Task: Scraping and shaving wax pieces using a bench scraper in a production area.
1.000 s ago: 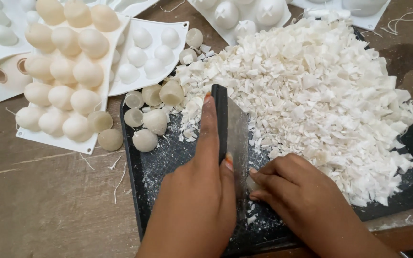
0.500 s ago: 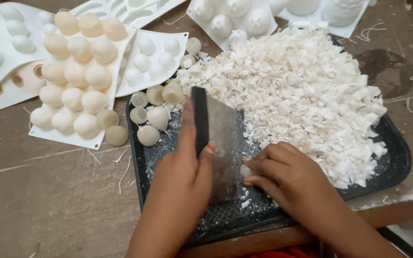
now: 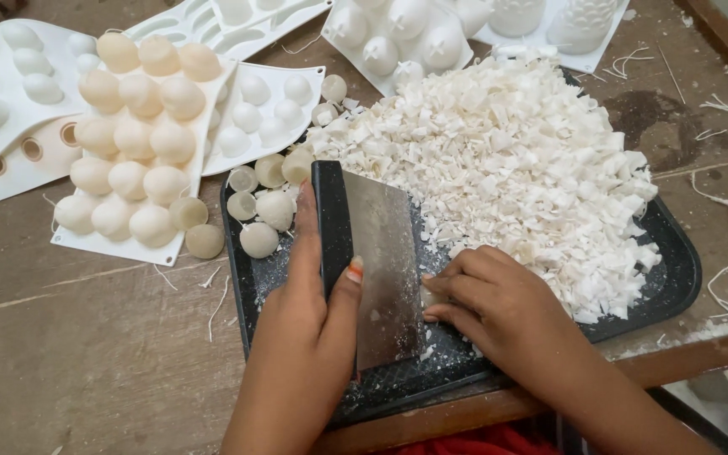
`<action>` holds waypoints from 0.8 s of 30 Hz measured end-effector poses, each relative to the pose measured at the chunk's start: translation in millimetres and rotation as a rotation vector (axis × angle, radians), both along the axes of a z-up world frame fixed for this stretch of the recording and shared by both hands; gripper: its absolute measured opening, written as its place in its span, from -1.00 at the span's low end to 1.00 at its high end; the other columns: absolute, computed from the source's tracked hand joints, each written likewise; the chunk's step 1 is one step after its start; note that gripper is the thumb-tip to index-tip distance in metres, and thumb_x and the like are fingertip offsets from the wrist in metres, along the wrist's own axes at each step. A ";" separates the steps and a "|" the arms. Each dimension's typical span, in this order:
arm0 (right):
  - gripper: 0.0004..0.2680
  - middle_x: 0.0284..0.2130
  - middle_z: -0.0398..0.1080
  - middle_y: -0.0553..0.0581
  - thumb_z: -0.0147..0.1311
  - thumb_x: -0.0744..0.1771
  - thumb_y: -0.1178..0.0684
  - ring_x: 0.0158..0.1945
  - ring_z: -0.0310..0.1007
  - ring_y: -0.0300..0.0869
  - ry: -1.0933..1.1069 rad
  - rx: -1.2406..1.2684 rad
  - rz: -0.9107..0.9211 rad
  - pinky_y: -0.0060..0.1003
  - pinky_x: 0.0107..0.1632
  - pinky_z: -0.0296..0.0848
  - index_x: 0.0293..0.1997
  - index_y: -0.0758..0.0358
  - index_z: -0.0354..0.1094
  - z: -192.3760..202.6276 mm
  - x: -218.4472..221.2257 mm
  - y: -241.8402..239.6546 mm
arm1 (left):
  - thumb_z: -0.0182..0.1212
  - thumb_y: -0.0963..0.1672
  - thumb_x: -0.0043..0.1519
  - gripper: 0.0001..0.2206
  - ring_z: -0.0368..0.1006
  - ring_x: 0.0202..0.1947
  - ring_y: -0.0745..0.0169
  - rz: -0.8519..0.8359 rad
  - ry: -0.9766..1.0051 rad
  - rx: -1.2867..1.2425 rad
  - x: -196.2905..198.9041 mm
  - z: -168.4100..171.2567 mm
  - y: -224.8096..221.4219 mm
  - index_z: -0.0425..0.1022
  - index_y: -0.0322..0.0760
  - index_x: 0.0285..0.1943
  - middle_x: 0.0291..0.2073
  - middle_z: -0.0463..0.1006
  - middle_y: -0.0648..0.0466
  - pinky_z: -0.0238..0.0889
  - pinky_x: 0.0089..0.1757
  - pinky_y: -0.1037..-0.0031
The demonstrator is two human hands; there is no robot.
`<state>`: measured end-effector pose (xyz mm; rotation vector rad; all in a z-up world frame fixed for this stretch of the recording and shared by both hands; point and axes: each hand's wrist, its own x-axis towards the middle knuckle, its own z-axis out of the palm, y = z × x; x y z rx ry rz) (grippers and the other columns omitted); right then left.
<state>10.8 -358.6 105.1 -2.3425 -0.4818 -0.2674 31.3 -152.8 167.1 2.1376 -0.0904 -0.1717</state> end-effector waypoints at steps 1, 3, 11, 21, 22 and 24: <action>-0.81 -0.39 0.43 0.07 0.33 0.18 0.09 -0.25 0.46 -0.09 0.013 0.003 0.000 -0.21 -0.22 0.44 -0.22 0.28 0.54 0.4 0.2 0.3 | 0.02 -0.10 0.32 -0.28 0.67 -0.29 -0.02 0.020 0.059 0.027 0.3 0.0 -0.1 -0.24 -0.11 0.67 -0.29 0.68 -0.22 0.46 -0.22 0.32; -0.81 -0.38 0.43 0.07 0.33 0.18 0.09 -0.25 0.46 -0.09 -0.004 -0.001 0.002 -0.21 -0.21 0.44 -0.22 0.28 0.54 -0.9 0.3 0.3 | 0.02 -0.10 0.32 -0.28 0.68 -0.30 -0.04 0.018 0.055 0.055 1.3 2.1 -1.0 -0.24 -0.12 0.67 -0.31 0.68 -0.23 0.45 -0.23 0.32; -0.80 -0.39 0.43 0.08 0.34 0.18 0.09 -0.26 0.46 -0.09 0.027 0.004 -0.010 -0.20 -0.23 0.43 -0.20 0.28 0.55 1.9 0.6 1.1 | 0.02 -0.11 0.31 -0.24 0.71 -0.34 -0.09 0.006 0.121 0.133 1.0 7.5 -4.8 -0.28 -0.10 0.70 -0.38 0.68 -0.22 0.46 -0.28 0.29; -0.80 -0.37 0.44 0.09 0.33 0.18 0.10 -0.24 0.46 -0.07 -0.015 0.023 0.002 -0.20 -0.20 0.44 -0.21 0.29 0.54 1.6 0.6 1.5 | 0.06 -0.09 0.30 -0.23 0.59 -0.39 -0.34 0.020 0.127 0.239 1.9 17.4 -8.9 -0.25 -0.08 0.71 -0.48 0.62 -0.28 0.36 -0.33 0.09; -0.80 -0.37 0.44 0.09 0.33 0.18 0.09 -0.24 0.47 -0.07 -0.013 0.027 0.000 -0.20 -0.20 0.44 -0.20 0.30 0.54 2.3 0.4 1.8 | 0.06 -0.09 0.30 -0.22 0.59 -0.39 -0.34 0.026 0.132 0.239 1.7 16.9 -8.5 -0.25 -0.07 0.72 -0.48 0.61 -0.28 0.36 -0.33 0.08; -0.80 -0.37 0.44 0.09 0.33 0.18 0.09 -0.23 0.47 -0.07 -0.010 0.024 0.005 -0.20 -0.20 0.44 -0.20 0.30 0.54 1.2 0.9 1.8 | 0.06 -0.08 0.31 -0.23 0.59 -0.39 -0.34 0.029 0.143 0.253 2.2 18.6 -9.2 -0.25 -0.07 0.71 -0.49 0.61 -0.29 0.36 -0.33 0.09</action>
